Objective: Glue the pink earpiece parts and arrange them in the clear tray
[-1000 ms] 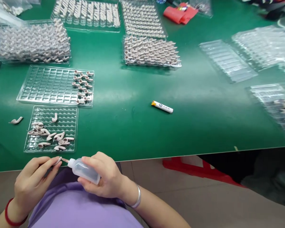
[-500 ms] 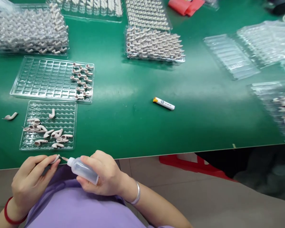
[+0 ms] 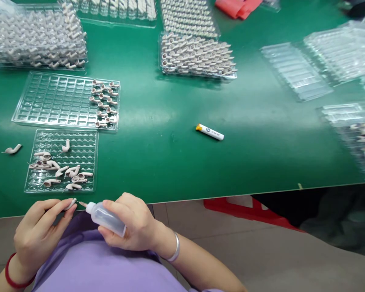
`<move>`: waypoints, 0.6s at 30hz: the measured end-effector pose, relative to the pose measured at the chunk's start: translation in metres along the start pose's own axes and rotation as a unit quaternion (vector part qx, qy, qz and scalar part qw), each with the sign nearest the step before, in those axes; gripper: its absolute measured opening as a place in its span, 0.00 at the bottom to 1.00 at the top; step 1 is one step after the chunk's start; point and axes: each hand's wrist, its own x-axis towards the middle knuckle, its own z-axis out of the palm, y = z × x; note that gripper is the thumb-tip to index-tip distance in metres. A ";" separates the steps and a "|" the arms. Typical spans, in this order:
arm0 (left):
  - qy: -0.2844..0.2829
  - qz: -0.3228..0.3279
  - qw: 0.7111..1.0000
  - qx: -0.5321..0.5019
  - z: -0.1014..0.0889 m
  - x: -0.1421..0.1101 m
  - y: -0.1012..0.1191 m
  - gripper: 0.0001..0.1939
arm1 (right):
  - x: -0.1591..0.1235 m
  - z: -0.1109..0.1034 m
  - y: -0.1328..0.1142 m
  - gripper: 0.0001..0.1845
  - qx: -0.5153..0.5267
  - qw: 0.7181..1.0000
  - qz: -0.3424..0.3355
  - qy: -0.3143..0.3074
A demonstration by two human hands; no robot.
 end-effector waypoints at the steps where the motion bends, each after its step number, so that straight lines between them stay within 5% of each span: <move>1: 0.001 0.002 1.000 -0.001 0.000 0.001 0.000 0.16 | 0.000 -0.001 0.000 0.32 0.004 1.000 -0.001 0.006; 5: 0.009 -0.030 0.999 -0.028 -0.004 0.004 0.003 0.15 | -0.002 -0.007 -0.001 0.28 0.066 0.997 0.036 0.019; 11: -0.049 -0.218 0.953 -0.206 -0.018 -0.010 0.021 0.10 | -0.005 -0.002 -0.010 0.30 0.185 0.970 0.154 0.033; 13: -0.109 -0.332 0.887 -0.300 -0.017 -0.014 0.028 0.08 | -0.006 0.007 -0.015 0.30 0.183 0.971 0.150 0.029; 16: -0.180 -0.503 0.729 -0.427 -0.010 -0.014 0.035 0.14 | -0.007 0.020 -0.020 0.22 0.138 0.983 0.117 0.032; 18: -0.193 -0.561 0.653 -0.471 -0.004 -0.011 0.038 0.17 | -0.007 0.025 -0.022 0.14 0.075 0.992 0.091 0.044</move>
